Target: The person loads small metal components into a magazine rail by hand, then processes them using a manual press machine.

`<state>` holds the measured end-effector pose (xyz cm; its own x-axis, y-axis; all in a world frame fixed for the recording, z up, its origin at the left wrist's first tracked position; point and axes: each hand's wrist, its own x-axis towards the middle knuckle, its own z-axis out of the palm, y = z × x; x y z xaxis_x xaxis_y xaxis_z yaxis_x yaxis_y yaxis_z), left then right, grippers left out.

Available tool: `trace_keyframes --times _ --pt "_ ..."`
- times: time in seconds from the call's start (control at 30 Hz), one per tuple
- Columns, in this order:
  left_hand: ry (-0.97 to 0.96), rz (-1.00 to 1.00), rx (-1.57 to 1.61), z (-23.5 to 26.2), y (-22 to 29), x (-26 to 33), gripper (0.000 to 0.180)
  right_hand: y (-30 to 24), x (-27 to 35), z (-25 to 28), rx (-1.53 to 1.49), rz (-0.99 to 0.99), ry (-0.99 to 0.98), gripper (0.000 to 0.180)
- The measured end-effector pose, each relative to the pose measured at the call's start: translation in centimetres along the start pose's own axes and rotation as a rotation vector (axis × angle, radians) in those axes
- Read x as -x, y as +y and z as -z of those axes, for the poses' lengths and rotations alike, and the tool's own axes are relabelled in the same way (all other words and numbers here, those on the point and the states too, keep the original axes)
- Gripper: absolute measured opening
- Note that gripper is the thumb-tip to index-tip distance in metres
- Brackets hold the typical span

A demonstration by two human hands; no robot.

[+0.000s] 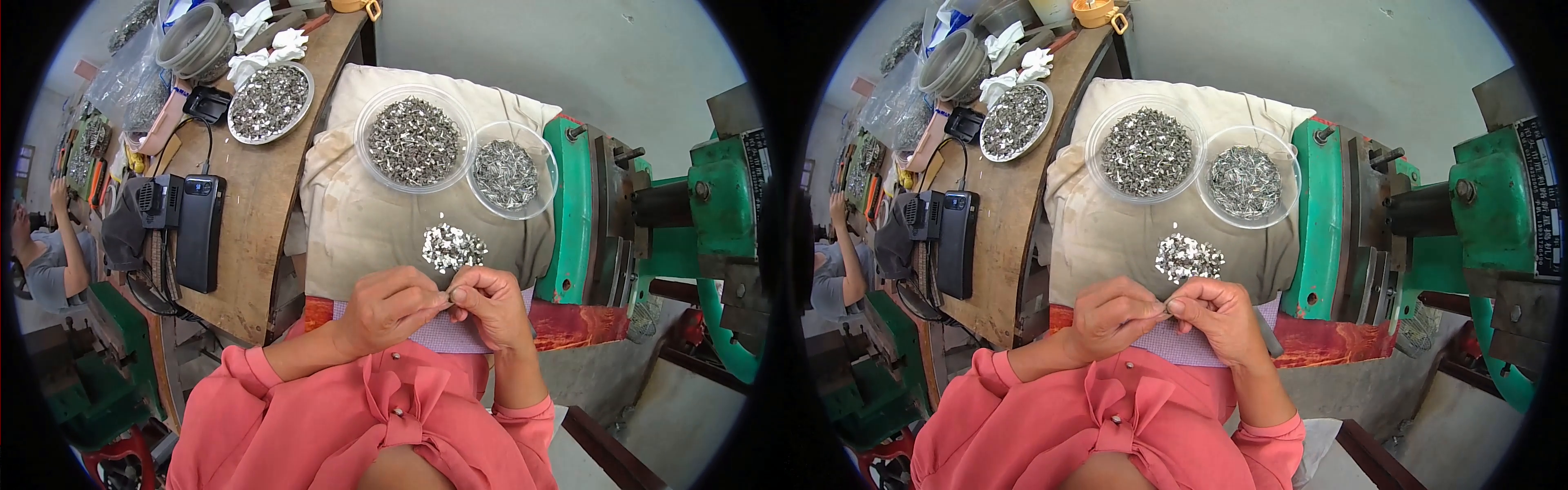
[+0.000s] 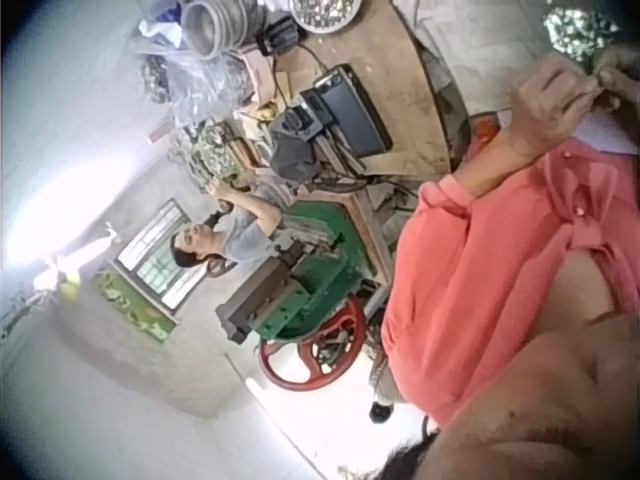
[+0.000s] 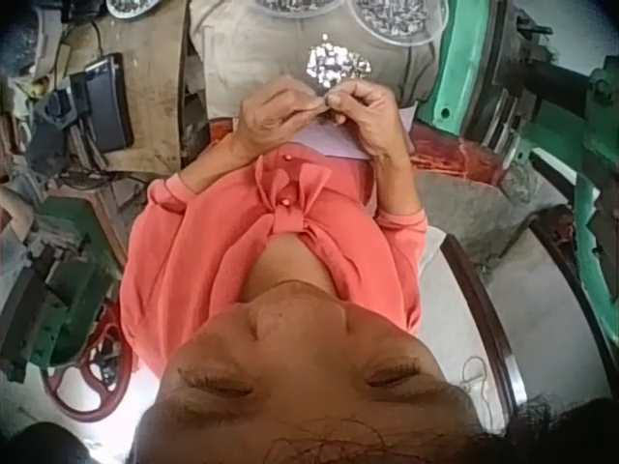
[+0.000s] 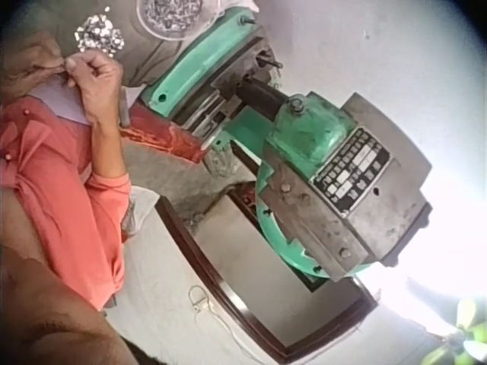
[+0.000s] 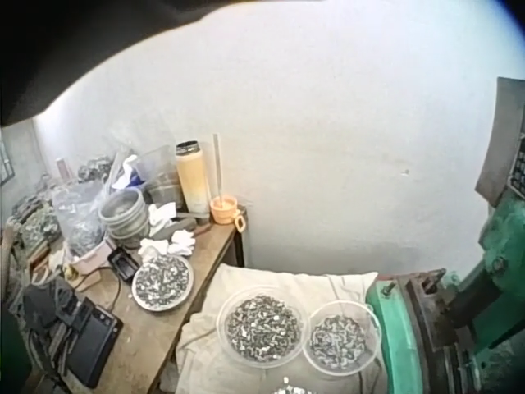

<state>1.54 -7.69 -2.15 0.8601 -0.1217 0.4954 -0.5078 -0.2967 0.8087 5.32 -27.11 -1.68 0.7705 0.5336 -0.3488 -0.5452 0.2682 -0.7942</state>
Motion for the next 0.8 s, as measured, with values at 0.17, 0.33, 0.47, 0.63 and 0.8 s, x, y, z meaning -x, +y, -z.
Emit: trace_keyframes --times 0.17,0.33,0.47,0.63,0.8 --pt "-0.038 -0.003 0.011 0.1 -0.2 0.1 0.014 -0.4 -0.2 0.7 0.098 -0.052 -0.031 0.010" --pt "-0.147 0.002 -0.029 0.5 -0.3 0.0 0.015 -0.8 -0.1 1.0 0.194 -0.099 -0.078 0.007" --pt "-0.167 0.021 -0.053 0.6 -0.3 -0.5 0.015 -1.4 0.3 0.4 0.296 -0.063 -0.029 0.007" --pt "-0.170 0.031 -0.097 0.9 -0.6 -0.8 0.016 -1.4 0.2 -0.3 0.723 0.237 0.125 0.003" --pt "-0.168 0.013 -0.189 2.3 -1.3 0.8 0.022 -0.9 -0.5 -1.1 0.979 0.439 0.259 0.007"
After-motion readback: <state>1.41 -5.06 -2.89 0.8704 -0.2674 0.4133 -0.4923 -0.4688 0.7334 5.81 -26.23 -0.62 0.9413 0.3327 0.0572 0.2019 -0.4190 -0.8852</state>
